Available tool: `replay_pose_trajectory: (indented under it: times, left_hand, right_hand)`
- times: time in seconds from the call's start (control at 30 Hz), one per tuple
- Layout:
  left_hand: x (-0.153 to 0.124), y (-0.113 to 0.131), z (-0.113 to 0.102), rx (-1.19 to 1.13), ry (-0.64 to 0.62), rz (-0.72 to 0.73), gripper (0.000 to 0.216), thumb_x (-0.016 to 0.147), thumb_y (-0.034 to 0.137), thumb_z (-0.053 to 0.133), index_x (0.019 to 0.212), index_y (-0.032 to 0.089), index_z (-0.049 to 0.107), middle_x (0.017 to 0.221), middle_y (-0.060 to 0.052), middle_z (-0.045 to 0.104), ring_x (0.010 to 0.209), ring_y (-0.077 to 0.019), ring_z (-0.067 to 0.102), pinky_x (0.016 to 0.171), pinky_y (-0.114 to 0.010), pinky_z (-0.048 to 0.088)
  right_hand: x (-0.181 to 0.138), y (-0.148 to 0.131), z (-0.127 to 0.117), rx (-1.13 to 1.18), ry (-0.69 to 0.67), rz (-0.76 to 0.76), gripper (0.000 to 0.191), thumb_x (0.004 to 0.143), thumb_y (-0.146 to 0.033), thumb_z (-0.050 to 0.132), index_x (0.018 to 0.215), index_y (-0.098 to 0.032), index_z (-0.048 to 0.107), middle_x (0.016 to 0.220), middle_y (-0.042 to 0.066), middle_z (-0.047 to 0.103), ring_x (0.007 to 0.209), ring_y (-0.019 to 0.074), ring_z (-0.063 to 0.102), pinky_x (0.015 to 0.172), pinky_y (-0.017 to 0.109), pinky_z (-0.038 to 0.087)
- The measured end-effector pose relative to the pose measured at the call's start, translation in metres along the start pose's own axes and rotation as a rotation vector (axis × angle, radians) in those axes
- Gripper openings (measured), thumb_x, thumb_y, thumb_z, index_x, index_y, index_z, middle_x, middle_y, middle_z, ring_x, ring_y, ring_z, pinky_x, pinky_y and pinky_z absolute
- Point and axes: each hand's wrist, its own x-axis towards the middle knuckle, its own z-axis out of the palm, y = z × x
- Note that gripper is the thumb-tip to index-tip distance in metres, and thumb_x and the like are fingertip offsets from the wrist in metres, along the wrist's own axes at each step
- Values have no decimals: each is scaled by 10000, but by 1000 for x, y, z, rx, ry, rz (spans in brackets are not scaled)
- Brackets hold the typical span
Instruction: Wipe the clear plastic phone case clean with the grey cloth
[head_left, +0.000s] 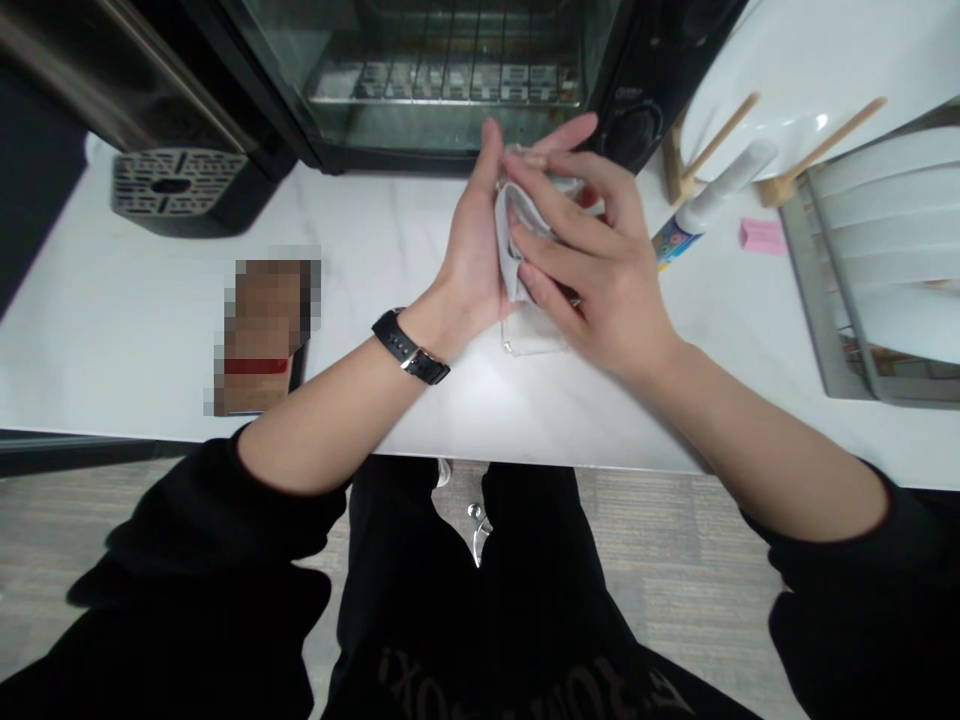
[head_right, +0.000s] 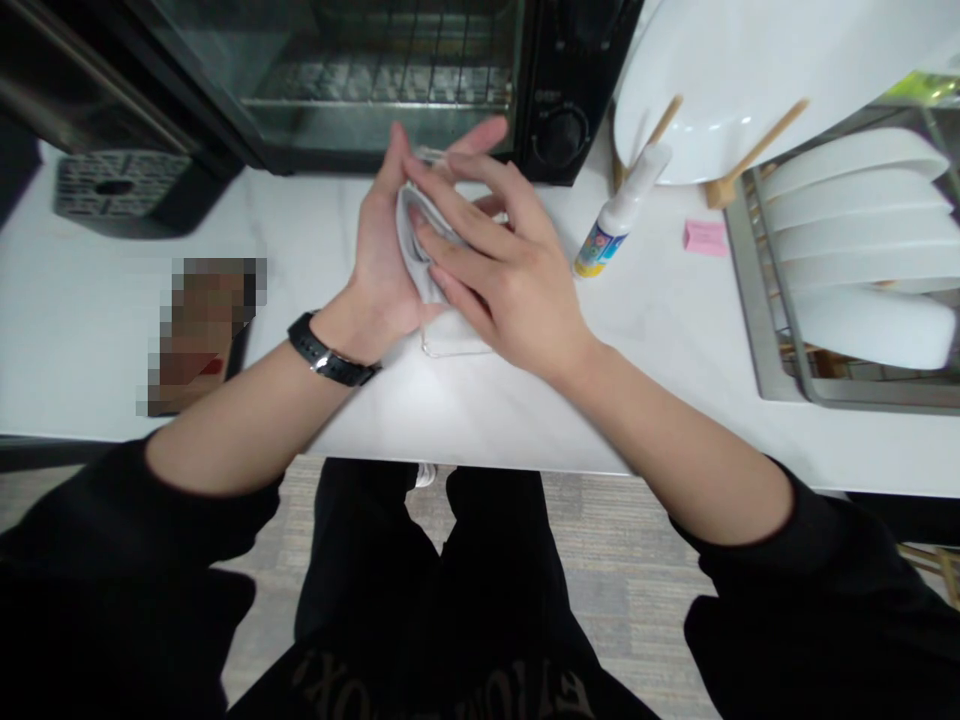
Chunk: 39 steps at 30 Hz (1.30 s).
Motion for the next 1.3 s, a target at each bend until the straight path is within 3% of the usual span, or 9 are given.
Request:
replay_pose_trajectory:
  times: [0.07,0.17,0.47,0.57,0.67,0.8,0.9,1.07,1.3]
  left_hand:
    - [-2,5,-2,23,48,16,694,1126,616,170,1400,192,646,851,-5,669,795,-123,699,841,-224,588]
    - [-3,13,-6,17,86,40,761,1102,656,101,1712,274,345,816,-14,674,796,-150,713,816,-243,595]
    - [-2,33,-10,42,77,152,773,1092,646,-9,1755,319,216,956,-22,707,990,-132,754,907,-238,607]
    - [-5,33,-9,38,48,164,765,1097,630,-7,1764,309,186,996,-40,720,1056,-144,752,924,-225,609]
    - [-8,30,-6,73,25,121,747,1100,629,7,1765,331,172,1017,-33,736,967,-150,762,771,-192,594]
    - [-10,20,-2,86,-30,-6,725,1101,670,176,1691,321,413,954,-39,761,769,-165,709,719,-254,613]
    - [-8,10,0,63,11,-115,659,1076,702,296,1382,313,731,871,-49,754,832,-189,723,846,-327,655]
    - [-3,-2,3,44,35,-181,674,1103,664,260,991,228,762,720,-9,678,826,-151,754,869,-258,652]
    - [-5,-1,7,-51,-23,-54,699,1141,566,169,1285,194,743,1027,-19,772,1307,-198,727,1050,-276,631]
  right_hand:
    - [0,1,1,-7,-29,-52,394,1052,-386,562,1421,-393,701,1661,-45,571,1597,296,485,1360,612,420]
    - [-1,1,1,6,-59,-122,368,1042,-382,571,1375,-393,727,1650,-65,579,1588,283,502,1344,620,437]
    - [0,6,-3,15,88,-205,373,986,-311,627,1312,-450,742,1501,-94,710,1439,273,634,1204,598,554]
    - [0,7,-8,-43,102,-59,316,1002,-324,611,1248,-418,785,1538,-81,682,1453,293,609,1218,610,541]
    - [0,5,-12,-127,87,117,329,1046,-370,534,1248,-397,793,1616,-83,607,1486,316,572,1268,645,489]
    - [-1,8,-14,-141,145,196,367,1070,-397,504,1318,-386,774,1659,-42,571,1484,326,549,1305,624,436]
    - [-2,14,-12,-165,179,207,409,1078,-388,480,1347,-299,775,1661,40,572,1443,325,560,1290,597,446]
    - [-2,13,-10,-156,169,166,394,1084,-409,484,1365,-353,753,1658,13,578,1433,326,574,1250,612,475]
    - [1,1,-8,-97,64,-69,348,1078,-356,525,1301,-284,783,1640,38,597,1483,287,559,1242,562,523]
